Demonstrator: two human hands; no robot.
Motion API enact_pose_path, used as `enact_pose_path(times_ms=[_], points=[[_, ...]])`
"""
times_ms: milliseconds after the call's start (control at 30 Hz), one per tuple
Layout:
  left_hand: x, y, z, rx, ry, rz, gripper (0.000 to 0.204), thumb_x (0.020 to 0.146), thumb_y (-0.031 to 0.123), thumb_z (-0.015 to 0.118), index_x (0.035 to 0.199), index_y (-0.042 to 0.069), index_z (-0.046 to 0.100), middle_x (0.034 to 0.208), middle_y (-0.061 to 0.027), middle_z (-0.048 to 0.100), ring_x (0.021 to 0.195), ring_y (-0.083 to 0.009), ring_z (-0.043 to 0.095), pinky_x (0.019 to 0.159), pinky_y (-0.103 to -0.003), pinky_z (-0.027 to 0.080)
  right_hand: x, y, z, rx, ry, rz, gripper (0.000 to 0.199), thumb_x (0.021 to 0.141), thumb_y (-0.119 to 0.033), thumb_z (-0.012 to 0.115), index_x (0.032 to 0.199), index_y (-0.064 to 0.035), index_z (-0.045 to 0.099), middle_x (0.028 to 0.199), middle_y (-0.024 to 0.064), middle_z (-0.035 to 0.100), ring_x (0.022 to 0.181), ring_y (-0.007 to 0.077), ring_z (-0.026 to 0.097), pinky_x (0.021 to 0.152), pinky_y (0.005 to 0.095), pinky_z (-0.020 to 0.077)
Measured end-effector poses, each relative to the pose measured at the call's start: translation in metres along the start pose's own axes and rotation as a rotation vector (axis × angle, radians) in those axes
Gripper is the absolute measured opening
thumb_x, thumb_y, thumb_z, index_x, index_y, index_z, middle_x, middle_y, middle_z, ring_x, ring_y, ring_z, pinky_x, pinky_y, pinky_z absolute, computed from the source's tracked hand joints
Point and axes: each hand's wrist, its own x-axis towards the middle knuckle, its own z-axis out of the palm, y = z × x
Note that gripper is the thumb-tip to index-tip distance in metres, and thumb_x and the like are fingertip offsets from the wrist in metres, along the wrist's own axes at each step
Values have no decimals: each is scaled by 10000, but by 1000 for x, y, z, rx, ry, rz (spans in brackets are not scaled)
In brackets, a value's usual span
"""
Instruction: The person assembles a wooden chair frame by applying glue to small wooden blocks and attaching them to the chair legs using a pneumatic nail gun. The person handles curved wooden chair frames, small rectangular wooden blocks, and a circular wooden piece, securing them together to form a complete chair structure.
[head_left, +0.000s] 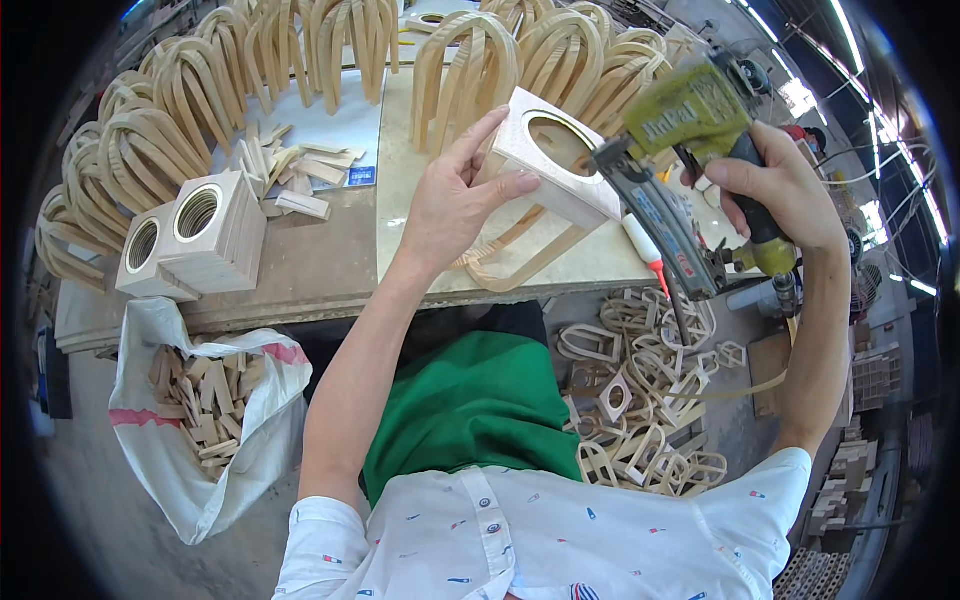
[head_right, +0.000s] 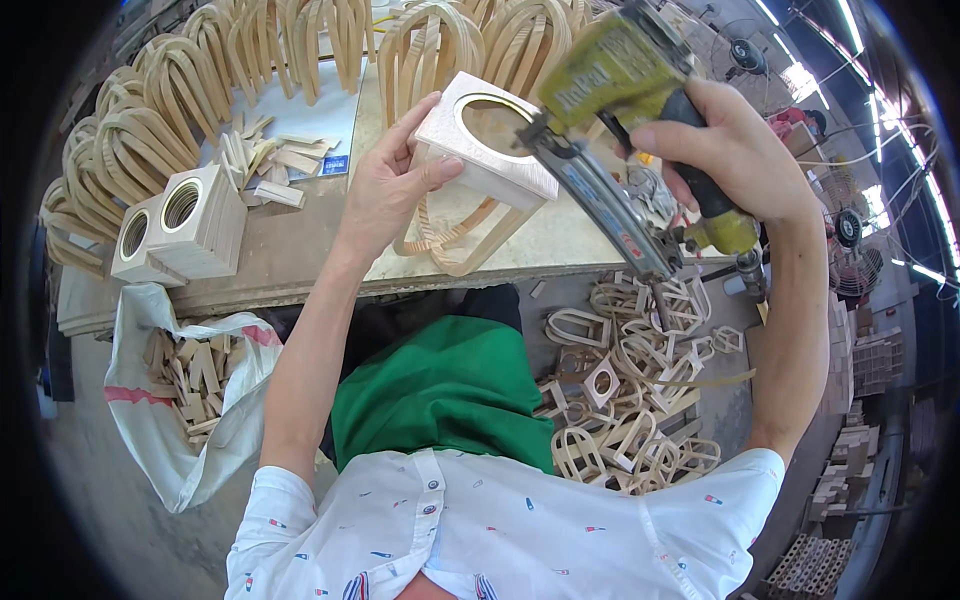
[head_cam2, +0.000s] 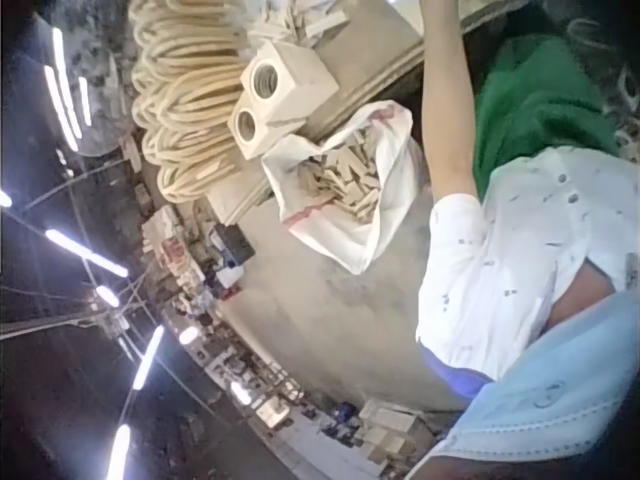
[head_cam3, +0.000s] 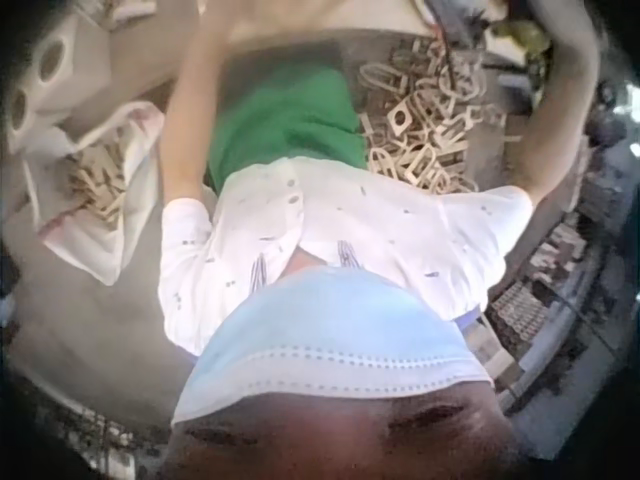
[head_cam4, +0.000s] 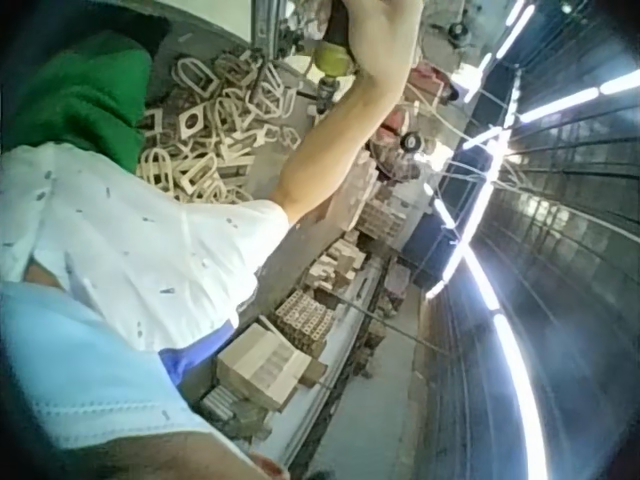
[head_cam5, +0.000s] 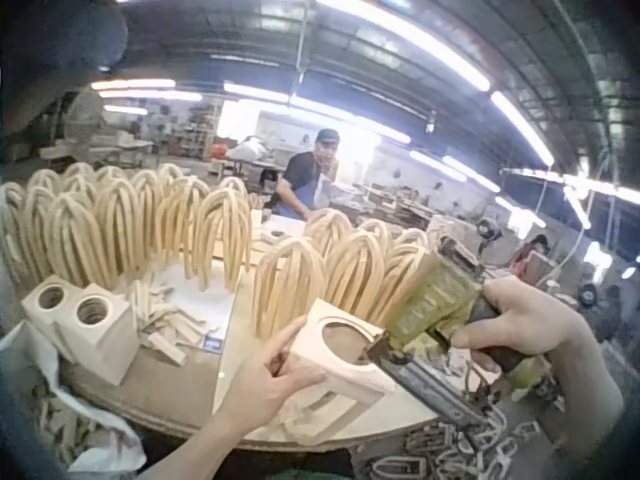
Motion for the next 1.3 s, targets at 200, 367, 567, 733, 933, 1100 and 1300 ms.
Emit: enact_pose_path(times_ms=[200,367,567,733,933,1100,1300], points=[[-6,5,9,-113,4,20,753,820,95,741,1442,-24,333,1108,-106,640,990,-112,602,892,-254,465,16,-13,9,-36,-79,-87,278,860,-197,658,987,41,591,644,48,584,440,75,518,419,217,407],[-11,9,7,-104,1,9,756,817,90,743,1441,-26,332,1145,-114,632,1012,-114,597,897,-251,460,25,-16,14,4,-107,-52,287,865,-183,667,1021,42,581,755,70,640,441,66,515,407,205,412],[-10,6,9,-77,17,6,762,804,101,756,1437,-19,350,1039,-75,640,934,-92,594,837,-230,458,27,-19,19,-17,-119,-75,284,877,-181,660,1026,47,578,759,67,638,445,68,515,408,208,407],[-12,5,9,-13,48,23,759,794,115,765,1436,7,376,870,-14,608,812,-65,573,737,-208,440,25,-16,20,-39,-104,-113,299,885,-195,653,1041,46,571,755,67,630,455,67,512,406,210,400],[-27,7,23,167,194,-2,820,761,135,775,1448,22,343,835,-50,597,787,-127,582,777,-246,457,21,-18,15,-89,-124,-83,300,865,-198,665,1020,44,578,707,55,606,460,71,519,411,216,401],[-48,9,-9,536,305,154,901,746,193,777,1469,24,266,1110,-161,549,960,-251,591,923,-370,452,8,-5,4,-45,-87,-47,277,857,-184,665,990,48,595,655,44,594,453,73,523,406,218,394],[-20,11,-13,-5,128,-23,846,831,156,725,1485,-6,213,1191,-157,552,1042,-195,584,926,-319,464,5,5,-8,0,-66,-14,268,862,-171,662,991,55,598,655,46,603,439,77,511,426,221,406]])
